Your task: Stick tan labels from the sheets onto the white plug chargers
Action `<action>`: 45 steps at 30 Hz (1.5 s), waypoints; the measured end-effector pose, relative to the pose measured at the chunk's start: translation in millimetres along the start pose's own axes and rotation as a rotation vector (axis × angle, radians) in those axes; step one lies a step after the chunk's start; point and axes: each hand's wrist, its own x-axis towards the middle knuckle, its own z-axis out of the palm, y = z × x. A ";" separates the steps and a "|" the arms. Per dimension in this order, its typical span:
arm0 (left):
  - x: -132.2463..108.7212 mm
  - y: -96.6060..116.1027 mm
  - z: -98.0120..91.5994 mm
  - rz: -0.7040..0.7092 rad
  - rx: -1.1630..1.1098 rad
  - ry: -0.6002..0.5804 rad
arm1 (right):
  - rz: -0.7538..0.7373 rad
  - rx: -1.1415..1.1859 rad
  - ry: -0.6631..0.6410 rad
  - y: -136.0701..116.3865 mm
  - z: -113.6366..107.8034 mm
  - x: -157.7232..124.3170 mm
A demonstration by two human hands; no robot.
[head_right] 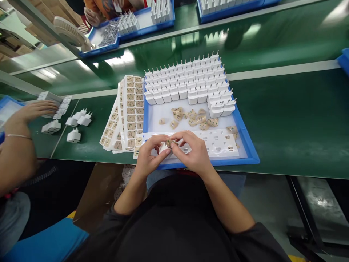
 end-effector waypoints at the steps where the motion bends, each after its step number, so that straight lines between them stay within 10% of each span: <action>1: 0.3 0.3 0.1 0.016 0.017 0.002 | 0.004 -0.011 0.005 0.1 0.5 -0.3; 45: -11.0 -2.1 3.8 0.524 0.549 0.350 | -0.374 -0.190 0.154 -1.5 -0.9 -13.1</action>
